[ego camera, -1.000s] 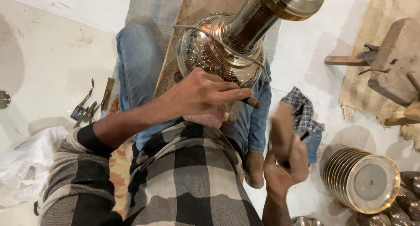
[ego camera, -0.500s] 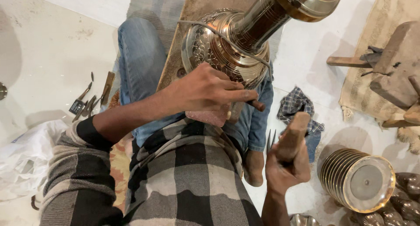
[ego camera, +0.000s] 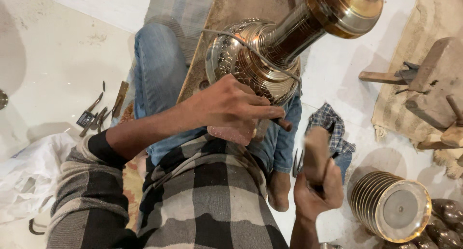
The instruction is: The person sits on the floor and uses a wooden mallet and a metal chisel to hammer decorative patterns into the base of a brass lamp. They repeatedly strike the chisel against the metal surface to create indentations.
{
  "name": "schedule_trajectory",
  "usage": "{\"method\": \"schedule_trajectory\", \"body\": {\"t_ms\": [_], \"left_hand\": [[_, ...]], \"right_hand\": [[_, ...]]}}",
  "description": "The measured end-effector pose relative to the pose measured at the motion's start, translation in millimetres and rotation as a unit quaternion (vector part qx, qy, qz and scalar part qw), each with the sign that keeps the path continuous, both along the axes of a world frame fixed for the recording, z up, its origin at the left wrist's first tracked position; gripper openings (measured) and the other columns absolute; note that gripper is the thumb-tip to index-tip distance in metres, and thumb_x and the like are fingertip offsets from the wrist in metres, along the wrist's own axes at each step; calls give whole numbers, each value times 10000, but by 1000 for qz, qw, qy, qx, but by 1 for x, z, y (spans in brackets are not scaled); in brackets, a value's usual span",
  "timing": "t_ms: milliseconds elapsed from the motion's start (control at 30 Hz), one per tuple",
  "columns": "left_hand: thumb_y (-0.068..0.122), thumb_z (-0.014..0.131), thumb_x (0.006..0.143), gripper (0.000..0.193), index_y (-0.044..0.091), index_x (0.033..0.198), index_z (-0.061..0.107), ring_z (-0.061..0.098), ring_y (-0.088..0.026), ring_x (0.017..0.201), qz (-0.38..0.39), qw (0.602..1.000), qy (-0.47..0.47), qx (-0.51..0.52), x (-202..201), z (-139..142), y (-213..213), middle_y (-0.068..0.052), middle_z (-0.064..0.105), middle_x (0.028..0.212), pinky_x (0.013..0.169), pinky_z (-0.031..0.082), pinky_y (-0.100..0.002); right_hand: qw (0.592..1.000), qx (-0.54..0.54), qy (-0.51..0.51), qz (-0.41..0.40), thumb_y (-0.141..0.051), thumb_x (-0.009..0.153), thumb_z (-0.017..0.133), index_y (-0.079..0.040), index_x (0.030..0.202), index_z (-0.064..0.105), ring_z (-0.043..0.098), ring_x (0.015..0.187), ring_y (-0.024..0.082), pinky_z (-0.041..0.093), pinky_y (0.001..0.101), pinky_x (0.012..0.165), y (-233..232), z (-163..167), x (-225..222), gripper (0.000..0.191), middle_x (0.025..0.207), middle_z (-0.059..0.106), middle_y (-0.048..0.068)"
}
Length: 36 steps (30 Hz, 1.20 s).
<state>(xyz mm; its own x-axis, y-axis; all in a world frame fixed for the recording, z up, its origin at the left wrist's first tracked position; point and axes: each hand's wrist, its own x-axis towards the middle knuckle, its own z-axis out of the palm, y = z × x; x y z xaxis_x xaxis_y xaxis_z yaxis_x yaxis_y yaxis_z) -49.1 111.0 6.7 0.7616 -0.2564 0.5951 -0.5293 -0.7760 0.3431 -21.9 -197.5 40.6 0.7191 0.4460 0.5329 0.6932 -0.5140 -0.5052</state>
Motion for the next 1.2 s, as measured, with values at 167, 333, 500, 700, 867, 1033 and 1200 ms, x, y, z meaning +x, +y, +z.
{"method": "schedule_trajectory", "body": {"t_ms": [167,333,500,700,867,1033,1200], "left_hand": [[208,728,934,498,242,1414,596,754,-131,785,2,1000,21,1,0,3,0,-3,794,1062,583,596,-272],[328,737,903,502,250,1382,609,727,-129,678,-13,1000,20,20,2,-4,3,-21,790,998,508,572,-273],[330,723,916,513,273,1409,588,725,-116,687,-4,1000,12,2,2,-12,6,-11,793,1039,505,561,-264],[322,718,915,524,268,1418,579,732,-130,704,-14,1000,7,16,1,-12,9,-21,794,1077,510,553,-253],[353,715,942,514,289,1430,566,742,-116,757,-10,1000,14,-14,-2,-8,12,17,793,1090,571,564,-251],[188,696,993,437,293,1408,609,721,-91,672,-5,999,15,43,1,1,15,28,801,1072,486,532,-232],[317,687,946,418,230,1352,645,727,-114,691,-33,999,8,-25,-2,10,19,-6,797,1028,516,551,-258]], "right_hand": [[999,-26,-30,14,124,802,677,71,1349,602,646,883,276,513,340,749,0,2,0,555,1057,662,200],[1000,5,-6,12,117,802,690,60,1265,618,595,800,228,465,318,679,1,0,3,472,951,613,145],[999,37,-2,25,133,809,701,-8,1230,624,602,740,210,462,311,640,0,-8,5,451,957,630,135],[993,31,-97,63,113,806,760,27,1432,554,626,809,238,463,343,672,-2,-16,12,665,1008,658,170],[993,62,-22,94,51,755,676,-9,1440,545,645,925,289,512,375,754,-4,-18,11,700,1120,647,239],[993,56,-63,78,114,843,713,-16,1430,562,675,938,284,536,358,782,-6,-22,9,620,1108,675,195],[999,25,-8,31,85,774,714,-6,1405,576,624,829,240,493,346,721,-10,-28,5,653,1000,637,156]]}}
